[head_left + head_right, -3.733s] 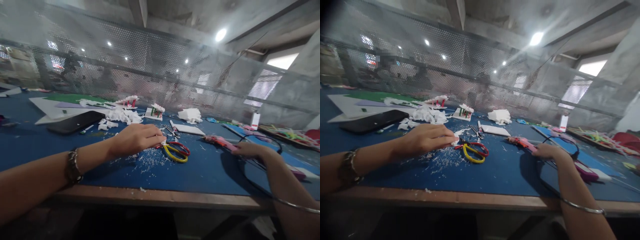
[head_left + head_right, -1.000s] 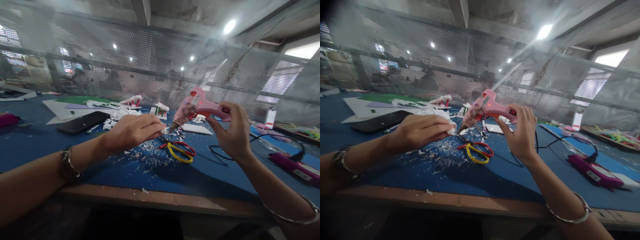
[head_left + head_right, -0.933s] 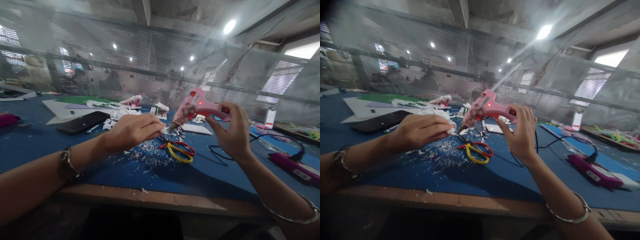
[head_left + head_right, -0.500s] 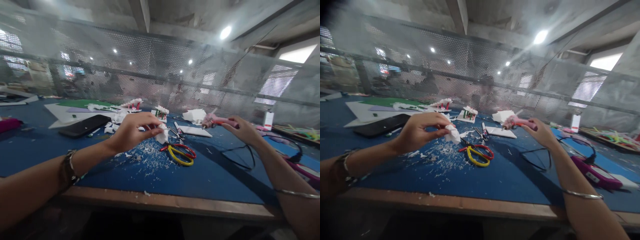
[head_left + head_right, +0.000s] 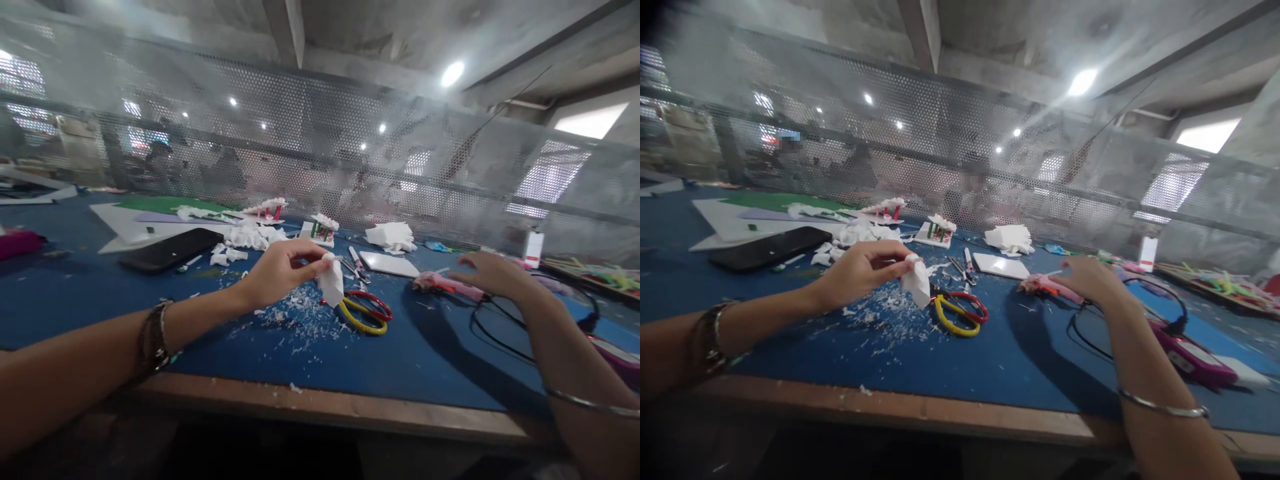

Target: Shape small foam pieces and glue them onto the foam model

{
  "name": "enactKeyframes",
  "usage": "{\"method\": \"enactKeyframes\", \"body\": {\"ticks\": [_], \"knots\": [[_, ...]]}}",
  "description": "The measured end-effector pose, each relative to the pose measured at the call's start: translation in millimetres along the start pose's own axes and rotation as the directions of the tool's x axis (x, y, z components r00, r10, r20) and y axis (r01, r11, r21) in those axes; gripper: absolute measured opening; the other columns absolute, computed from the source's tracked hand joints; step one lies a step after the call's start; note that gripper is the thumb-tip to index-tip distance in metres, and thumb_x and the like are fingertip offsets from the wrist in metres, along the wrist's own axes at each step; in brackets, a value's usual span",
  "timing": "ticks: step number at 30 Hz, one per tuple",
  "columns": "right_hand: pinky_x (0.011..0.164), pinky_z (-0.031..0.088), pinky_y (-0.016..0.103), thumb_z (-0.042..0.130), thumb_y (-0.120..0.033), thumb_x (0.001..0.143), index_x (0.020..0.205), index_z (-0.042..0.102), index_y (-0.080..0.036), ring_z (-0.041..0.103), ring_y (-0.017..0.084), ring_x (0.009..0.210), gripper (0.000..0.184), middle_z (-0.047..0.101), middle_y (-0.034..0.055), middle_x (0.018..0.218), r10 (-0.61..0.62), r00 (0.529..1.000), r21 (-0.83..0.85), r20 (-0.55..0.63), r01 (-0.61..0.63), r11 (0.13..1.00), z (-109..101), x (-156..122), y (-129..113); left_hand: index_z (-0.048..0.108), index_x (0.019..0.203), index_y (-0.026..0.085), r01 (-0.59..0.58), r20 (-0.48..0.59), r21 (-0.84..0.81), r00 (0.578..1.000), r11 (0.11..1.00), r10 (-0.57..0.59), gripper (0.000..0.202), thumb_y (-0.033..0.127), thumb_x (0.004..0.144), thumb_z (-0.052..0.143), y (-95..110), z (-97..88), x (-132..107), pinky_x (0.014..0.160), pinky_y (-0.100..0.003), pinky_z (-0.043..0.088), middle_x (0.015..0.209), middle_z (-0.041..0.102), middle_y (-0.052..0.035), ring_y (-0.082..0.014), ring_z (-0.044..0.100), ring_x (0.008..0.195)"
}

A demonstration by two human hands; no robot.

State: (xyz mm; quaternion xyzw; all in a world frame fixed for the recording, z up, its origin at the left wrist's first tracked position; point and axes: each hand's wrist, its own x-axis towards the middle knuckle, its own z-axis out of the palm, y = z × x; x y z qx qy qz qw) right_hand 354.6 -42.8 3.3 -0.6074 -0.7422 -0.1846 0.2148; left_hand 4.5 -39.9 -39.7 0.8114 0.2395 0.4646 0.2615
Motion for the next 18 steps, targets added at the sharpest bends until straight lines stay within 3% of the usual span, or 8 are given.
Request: {"method": "enactKeyframes", "body": {"ticks": [2,4,6,8,11,18], "knots": [[0.058,0.043,0.036,0.052,-0.047,0.063,0.074,0.058,-0.018,0.055,0.02,0.062,0.032,0.059,0.0072,0.067,-0.025,0.998,0.031,-0.05,0.027,0.999,-6.6,3.0,-40.3,0.06,0.077,0.012,-0.009,0.003,0.023,1.0,1.0,0.009,0.016,0.024,0.074,0.051,-1.2,1.6,-0.4,0.055,-0.016,0.043,0.075,0.06,-0.0038,-0.008,0.052,0.064],[0.069,0.044,0.034,0.051,-0.042,0.069,0.095,0.052,-0.017,0.056,0.018,0.076,0.036,0.059,0.0076,0.084,-0.148,0.985,0.268,-0.083,0.166,0.949,-9.2,1.9,-89.1,0.06,0.078,0.013,-0.03,0.002,0.043,1.0,0.999,0.03,0.016,0.025,0.074,0.05,-2.5,3.2,-0.8,0.057,-0.016,0.043,0.077,0.059,-0.0035,-0.0083,0.053,0.067],[0.071,0.045,0.029,0.055,-0.039,0.069,0.099,0.049,-0.017,0.055,0.015,0.079,0.038,0.058,0.0058,0.088,-0.324,0.944,0.45,-0.063,0.317,0.835,-7.3,-1.7,-134.2,0.059,0.078,0.013,-0.057,0.011,0.053,0.998,0.997,0.056,0.016,0.025,0.075,0.05,-3.0,4.7,-1.4,0.058,-0.016,0.043,0.077,0.058,-0.0033,-0.0083,0.052,0.068],[0.07,0.044,0.026,0.059,-0.038,0.066,0.098,0.049,-0.016,0.054,0.013,0.077,0.04,0.057,0.0049,0.088,-0.413,0.905,0.491,-0.101,0.407,0.77,-2.1,-5.5,-165.9,0.059,0.078,0.013,-0.078,0.033,0.059,0.997,0.995,0.076,0.016,0.026,0.076,0.049,-2.4,5.7,-2.5,0.055,-0.016,0.042,0.076,0.057,-0.0031,-0.0078,0.051,0.066],[0.067,0.044,0.023,0.059,-0.035,0.067,0.091,0.052,-0.016,0.053,0.011,0.073,0.031,0.057,0.0031,0.082,-0.435,0.89,0.508,-0.137,0.44,0.741,7.7,-9.0,-184.0,0.058,0.078,0.013,-0.111,0.062,0.058,0.992,0.992,0.107,0.016,0.026,0.076,0.05,-0.6,6.9,-4.5,0.052,-0.016,0.041,0.074,0.055,-0.0024,-0.0071,0.05,0.062],[0.067,0.045,0.023,0.055,-0.026,0.072,0.078,0.056,-0.017,0.054,0.009,0.07,0.011,0.057,0.0007,0.075,-0.359,0.921,0.651,-0.153,0.367,0.664,15.5,-13.6,-178.0,0.058,0.073,0.013,-0.146,0.117,0.022,0.983,0.989,0.142,0.014,0.024,0.076,0.05,-0.3,9.9,-6.8,0.057,-0.019,0.042,0.072,0.051,-0.0015,-0.0083,0.05,0.065]]}}
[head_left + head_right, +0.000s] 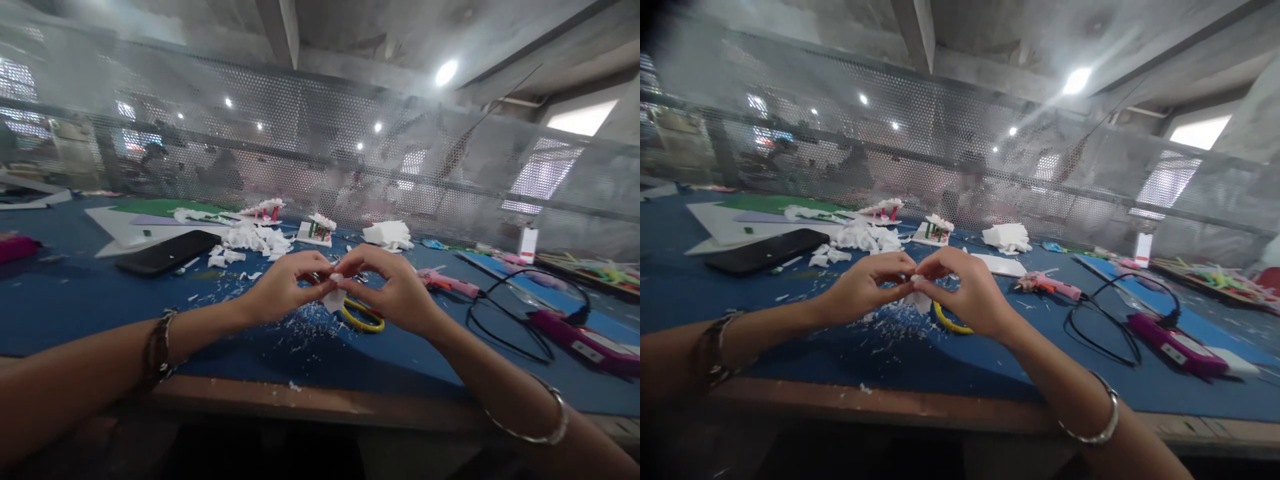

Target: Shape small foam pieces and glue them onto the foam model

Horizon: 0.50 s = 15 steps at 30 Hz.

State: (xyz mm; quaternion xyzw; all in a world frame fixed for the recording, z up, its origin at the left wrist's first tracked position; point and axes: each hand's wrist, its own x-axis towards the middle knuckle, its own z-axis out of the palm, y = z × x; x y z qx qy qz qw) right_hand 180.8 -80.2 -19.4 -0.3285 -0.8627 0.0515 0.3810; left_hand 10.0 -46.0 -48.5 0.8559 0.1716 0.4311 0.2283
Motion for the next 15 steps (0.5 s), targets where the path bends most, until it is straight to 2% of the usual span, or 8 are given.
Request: {"method": "enactKeyframes", "body": {"ticks": [3,9,15], "knots": [[0.067,0.044,0.023,0.055,-0.025,0.072,0.078,0.058,-0.017,0.055,0.009,0.071,0.011,0.058,0.0009,0.074,-0.003,1.0,0.05,0.016,0.002,0.999,-2.7,-1.5,-1.0,0.059,0.074,0.014,-0.014,0.022,-0.007,1.0,1.0,0.014,0.013,0.022,0.076,0.049,0.0,0.0,-0.4,0.059,-0.019,0.042,0.073,0.05,-0.0017,-0.0087,0.049,0.067],[0.065,0.042,0.023,0.056,-0.023,0.072,0.078,0.059,-0.018,0.054,0.008,0.07,0.007,0.059,0.0,0.074,-0.088,0.996,0.049,0.022,0.087,0.995,-6.5,-1.6,1.8,0.059,0.075,0.014,-0.046,0.063,-0.043,0.997,0.998,0.048,0.012,0.019,0.076,0.048,0.7,-0.3,-0.8,0.063,-0.02,0.041,0.074,0.05,-0.0014,-0.0087,0.048,0.07],[0.063,0.041,0.022,0.052,-0.019,0.075,0.075,0.058,-0.018,0.052,0.007,0.068,0.007,0.058,-0.0007,0.072,-0.077,0.996,0.084,0.05,0.072,0.994,-8.1,-1.7,4.0,0.058,0.074,0.014,-0.045,0.128,-0.033,0.991,0.998,0.049,0.012,0.017,0.075,0.046,2.5,-3.0,-0.1,0.063,-0.019,0.04,0.073,0.049,-0.0011,-0.0085,0.047,0.069]]}}
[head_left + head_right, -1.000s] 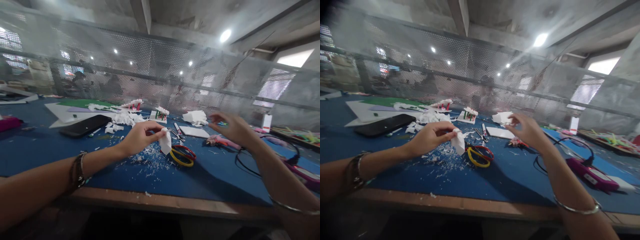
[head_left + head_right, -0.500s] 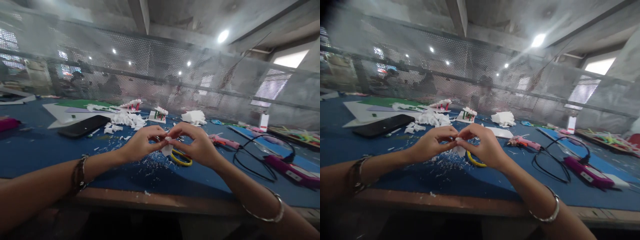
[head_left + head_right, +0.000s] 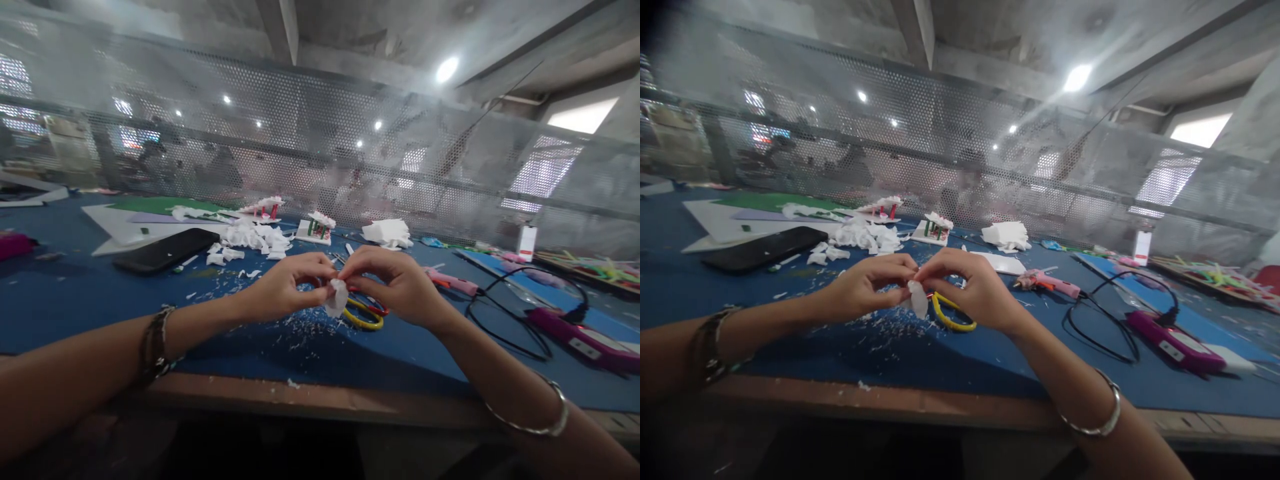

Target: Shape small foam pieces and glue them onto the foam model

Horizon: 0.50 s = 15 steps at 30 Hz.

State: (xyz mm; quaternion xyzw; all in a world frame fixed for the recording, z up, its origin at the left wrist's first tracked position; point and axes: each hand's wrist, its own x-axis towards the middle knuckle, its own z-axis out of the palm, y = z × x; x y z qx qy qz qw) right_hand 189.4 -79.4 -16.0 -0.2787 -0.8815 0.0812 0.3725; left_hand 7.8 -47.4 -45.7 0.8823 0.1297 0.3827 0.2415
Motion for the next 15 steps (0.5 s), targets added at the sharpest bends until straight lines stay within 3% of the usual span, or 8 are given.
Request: {"method": "enactKeyframes", "body": {"ticks": [4,8,11,15], "knots": [[0.062,0.042,0.023,0.044,-0.021,0.079,0.083,0.056,-0.019,0.052,0.008,0.071,0.013,0.056,0.0008,0.076,0.061,0.998,0.034,0.003,-0.061,0.998,-3.9,-1.3,1.1,0.058,0.077,0.015,0.008,0.024,0.073,1.0,0.997,-0.009,0.014,0.016,0.075,0.044,1.6,-1.8,0.5,0.066,-0.021,0.04,0.075,0.05,-0.0015,-0.0095,0.048,0.071],[0.071,0.042,0.027,0.053,-0.028,0.074,0.091,0.055,-0.02,0.05,0.012,0.081,0.019,0.051,0.0036,0.089,-0.017,0.997,0.019,0.08,0.015,1.0,-2.6,-0.4,-2.0,0.055,0.076,0.016,-0.031,0.072,0.1,0.997,0.994,0.024,0.014,0.016,0.075,0.041,1.9,-0.6,0.9,0.071,-0.025,0.041,0.08,0.053,-0.0031,-0.0119,0.05,0.077],[0.072,0.042,0.028,0.057,-0.028,0.071,0.09,0.056,-0.021,0.048,0.012,0.078,0.021,0.049,0.0028,0.085,-0.045,0.989,-0.049,0.142,0.053,0.997,-0.2,0.9,-5.0,0.054,0.077,0.016,-0.038,0.101,0.114,0.995,0.993,0.026,0.016,0.016,0.077,0.038,1.3,0.1,1.7,0.072,-0.025,0.042,0.085,0.054,-0.0049,-0.0126,0.05,0.082],[0.073,0.042,0.028,0.055,-0.031,0.072,0.095,0.053,-0.018,0.048,0.012,0.08,0.026,0.048,0.0041,0.088,0.016,0.998,-0.045,0.065,-0.013,0.999,1.3,0.2,0.2,0.056,0.076,0.015,0.041,0.023,0.168,0.999,0.985,-0.045,0.013,0.021,0.078,0.044,-1.0,-2.2,3.3,0.068,-0.023,0.042,0.077,0.057,-0.0035,-0.0116,0.053,0.074]]}}
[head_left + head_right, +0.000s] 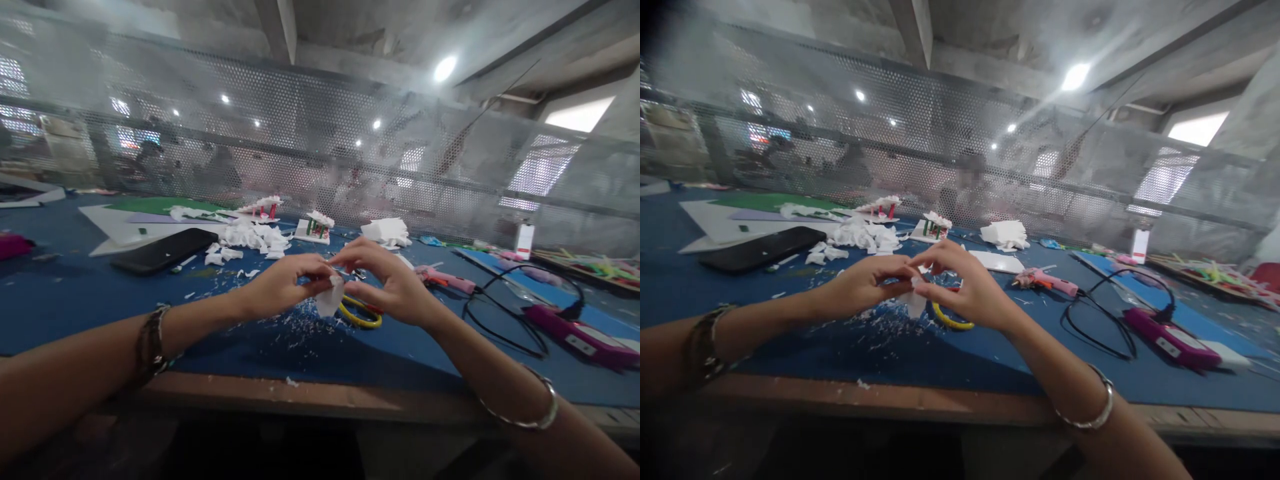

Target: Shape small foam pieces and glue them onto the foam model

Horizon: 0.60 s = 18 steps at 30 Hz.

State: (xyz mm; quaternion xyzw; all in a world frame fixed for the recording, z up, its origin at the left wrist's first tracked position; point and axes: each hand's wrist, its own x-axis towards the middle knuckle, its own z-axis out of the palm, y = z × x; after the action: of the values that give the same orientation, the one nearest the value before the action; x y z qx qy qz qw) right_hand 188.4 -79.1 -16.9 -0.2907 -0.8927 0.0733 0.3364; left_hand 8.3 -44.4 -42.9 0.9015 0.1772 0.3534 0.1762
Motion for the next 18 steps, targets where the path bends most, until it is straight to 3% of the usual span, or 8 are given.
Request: {"method": "enactKeyframes", "body": {"ticks": [2,5,7,9,11,13,15,18], "knots": [[0.073,0.042,0.028,0.057,-0.033,0.069,0.101,0.047,-0.017,0.048,0.013,0.081,0.037,0.048,0.0047,0.089,0.106,0.993,0.038,-0.044,-0.104,0.994,3.6,-0.7,6.5,0.055,0.082,0.014,0.075,-0.064,0.001,0.995,0.997,-0.075,0.013,0.023,0.075,0.049,-2.4,-0.7,0.3,0.065,-0.022,0.043,0.075,0.06,-0.0032,-0.0117,0.055,0.072],[0.071,0.045,0.028,0.059,-0.034,0.066,0.108,0.038,-0.016,0.051,0.012,0.076,0.051,0.05,0.0041,0.086,0.253,0.967,0.12,0.014,-0.253,0.96,13.5,-0.9,16.9,0.046,0.099,0.012,0.153,-0.09,-0.036,0.984,0.988,-0.156,0.03,0.023,0.072,0.054,-7.4,0.9,-0.2,0.063,-0.021,0.044,0.077,0.062,-0.004,-0.0119,0.058,0.07],[0.07,0.045,0.029,0.059,-0.034,0.066,0.11,0.035,-0.016,0.052,0.012,0.073,0.053,0.051,0.0038,0.084,0.3,0.954,0.128,0.029,-0.301,0.945,19.1,-0.7,22.4,0.038,0.108,0.011,0.165,-0.095,0.013,0.982,0.986,-0.163,0.043,0.021,0.071,0.055,-12.2,2.2,-0.7,0.065,-0.022,0.045,0.088,0.06,-0.0075,-0.0122,0.058,0.074],[0.072,0.045,0.03,0.061,-0.035,0.064,0.111,0.035,-0.017,0.052,0.013,0.076,0.057,0.052,0.0047,0.087,0.313,0.949,0.083,-0.035,-0.309,0.947,20.0,-0.4,26.1,0.035,0.112,0.01,0.157,-0.132,0.143,0.982,0.977,-0.139,0.05,0.022,0.069,0.057,-17.6,0.7,-0.5,0.068,-0.023,0.044,0.103,0.054,-0.0121,-0.014,0.056,0.083],[0.071,0.045,0.03,0.061,-0.035,0.063,0.104,0.043,-0.017,0.052,0.013,0.077,0.048,0.053,0.0047,0.087,0.306,0.941,0.038,-0.145,-0.303,0.952,14.3,-0.3,28.1,0.044,0.103,0.011,0.149,-0.174,0.283,0.98,0.948,-0.102,0.04,0.026,0.069,0.057,-21.9,-6.1,0.6,0.068,-0.025,0.043,0.101,0.054,-0.0113,-0.0155,0.054,0.084],[0.062,0.045,0.026,0.056,-0.033,0.068,0.085,0.052,-0.016,0.052,0.01,0.065,0.025,0.056,0.0023,0.074,0.309,0.918,0.021,-0.25,-0.314,0.949,2.7,-0.1,28.9,0.052,0.077,0.013,0.147,-0.207,0.372,0.976,0.917,-0.072,0.018,0.03,0.075,0.051,-24.0,-18.4,2.7,0.061,-0.023,0.041,0.074,0.058,-0.0037,-0.0126,0.054,0.068],[0.048,0.04,0.021,0.048,-0.031,0.074,0.07,0.052,-0.016,0.047,0.006,0.047,0.016,0.053,-0.0014,0.055,0.334,0.878,0.01,-0.344,-0.352,0.936,-11.3,0.1,29.9,0.046,0.059,0.015,0.181,-0.299,0.437,0.953,0.881,-0.048,0.028,0.033,0.079,0.042,-24.0,-33.6,5.2,0.048,-0.021,0.034,0.048,0.046,0.0032,-0.0076,0.044,0.045],[0.04,0.034,0.02,0.041,-0.027,0.078,0.068,0.05,-0.016,0.041,0.004,0.038,0.018,0.05,-0.0033,0.048,0.354,0.834,-0.011,-0.423,-0.396,0.918,-27.5,0.5,33.0,0.036,0.046,0.016,0.189,-0.381,0.513,0.924,0.837,0.025,0.04,0.035,0.081,0.036,-24.0,-52.9,7.2,0.04,-0.021,0.023,0.038,0.029,0.0056,-0.0057,0.029,0.036]]}}
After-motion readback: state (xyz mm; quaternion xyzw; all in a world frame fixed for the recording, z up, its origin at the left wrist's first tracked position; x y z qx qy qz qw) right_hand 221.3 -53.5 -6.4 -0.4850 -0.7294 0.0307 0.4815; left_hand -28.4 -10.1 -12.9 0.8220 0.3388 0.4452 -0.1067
